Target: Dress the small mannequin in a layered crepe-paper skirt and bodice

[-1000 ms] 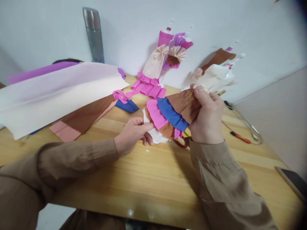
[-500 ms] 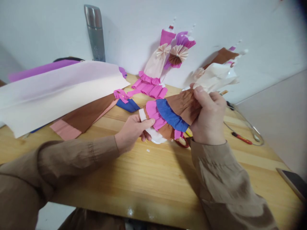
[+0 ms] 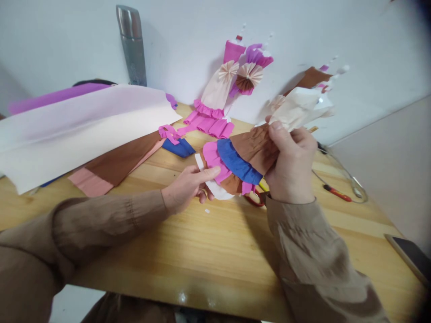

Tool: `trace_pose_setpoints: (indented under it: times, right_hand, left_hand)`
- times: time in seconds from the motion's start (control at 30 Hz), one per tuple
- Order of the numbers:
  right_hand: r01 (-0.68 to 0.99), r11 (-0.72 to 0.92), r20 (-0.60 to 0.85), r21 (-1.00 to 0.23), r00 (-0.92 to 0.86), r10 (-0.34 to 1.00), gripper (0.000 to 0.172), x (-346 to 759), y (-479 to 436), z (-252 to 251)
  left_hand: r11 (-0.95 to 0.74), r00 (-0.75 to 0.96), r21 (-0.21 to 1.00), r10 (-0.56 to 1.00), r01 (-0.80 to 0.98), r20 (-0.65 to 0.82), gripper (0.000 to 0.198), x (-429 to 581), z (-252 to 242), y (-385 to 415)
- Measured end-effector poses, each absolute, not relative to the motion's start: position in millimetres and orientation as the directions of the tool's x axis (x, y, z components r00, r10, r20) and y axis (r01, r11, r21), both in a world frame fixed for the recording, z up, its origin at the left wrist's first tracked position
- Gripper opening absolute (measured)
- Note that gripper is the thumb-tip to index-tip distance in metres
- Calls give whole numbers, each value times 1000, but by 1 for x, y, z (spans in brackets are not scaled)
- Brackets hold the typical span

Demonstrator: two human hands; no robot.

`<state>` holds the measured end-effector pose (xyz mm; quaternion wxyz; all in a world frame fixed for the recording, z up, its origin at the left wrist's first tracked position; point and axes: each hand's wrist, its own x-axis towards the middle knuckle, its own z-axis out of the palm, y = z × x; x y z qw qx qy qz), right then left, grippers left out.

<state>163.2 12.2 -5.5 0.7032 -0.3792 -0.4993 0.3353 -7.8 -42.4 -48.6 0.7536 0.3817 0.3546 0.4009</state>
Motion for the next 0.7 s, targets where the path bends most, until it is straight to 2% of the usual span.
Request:
trace_pose_setpoints:
  times: [0.23,0.47,0.57,0.7]
  right_hand:
    - [-63,510,483,-858,239,842,17,160,8,-5]
    - [-87,493,474,-866,173,863,16,161,3,1]
    - [-58,492,481,-869,134,866,15,162,0,4]
    - [-39,506,499,-862,108,860,16,164,-1,9]
  left_hand:
    - [333,338,910,910,-248,-241,31,-6,-53,-39]
    - [261,397,904,911,-338,-114,31,-6,-58,-37]
    - [234,362,921,925,-313,-112,31,-7,-59,-35]
    - [226,413,932,906,-284,-94,33,-10,-58,-31]
